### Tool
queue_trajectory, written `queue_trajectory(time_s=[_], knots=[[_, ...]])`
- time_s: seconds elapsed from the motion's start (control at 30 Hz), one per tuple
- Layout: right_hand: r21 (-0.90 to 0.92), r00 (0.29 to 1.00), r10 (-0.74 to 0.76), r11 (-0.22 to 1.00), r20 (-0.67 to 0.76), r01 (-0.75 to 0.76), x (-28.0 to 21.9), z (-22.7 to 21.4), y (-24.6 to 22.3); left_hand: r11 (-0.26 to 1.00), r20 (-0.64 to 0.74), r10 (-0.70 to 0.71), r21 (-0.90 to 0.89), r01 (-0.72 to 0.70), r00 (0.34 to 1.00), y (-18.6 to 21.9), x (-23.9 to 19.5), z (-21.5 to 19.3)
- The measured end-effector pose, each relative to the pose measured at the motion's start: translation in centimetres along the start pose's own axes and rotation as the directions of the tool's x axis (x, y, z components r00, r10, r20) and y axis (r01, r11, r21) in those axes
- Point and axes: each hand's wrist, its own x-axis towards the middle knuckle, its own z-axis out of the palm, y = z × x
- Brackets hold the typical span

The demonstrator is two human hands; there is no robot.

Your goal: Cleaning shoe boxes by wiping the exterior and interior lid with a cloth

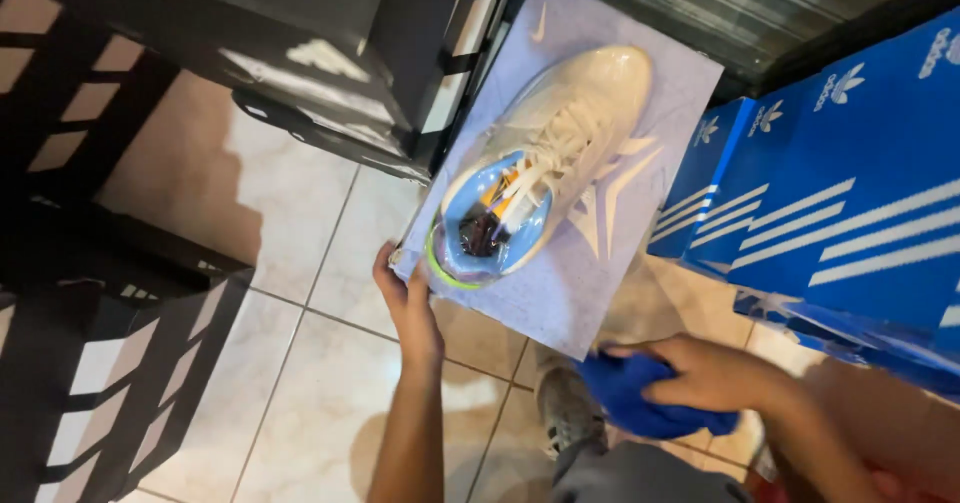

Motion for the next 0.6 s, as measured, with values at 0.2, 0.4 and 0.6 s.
queue_trajectory(time_s=[0.2, 0.4, 0.6], knots=[[0.016, 0.849, -0.365, 0.916, -0.382, 0.401, 5.9, -4.4, -0.6, 0.88, 0.147, -0.27, -0.364, 0.306, 0.952, -0.9, -1.8, 1.5], [0.235, 0.755, -0.478, 0.752, -0.449, 0.616, 7.7, 0.2, -1.0, 0.897, 0.102, -0.272, -0.332, 0.29, 0.957, -0.5, -1.7, -0.8], [0.191, 0.823, -0.541, 0.802, -0.172, 0.566, 2.4, -1.8, 3.2, 0.876, 0.042, -0.294, -0.388, 0.287, 0.955, -6.2, -2.1, -10.7]])
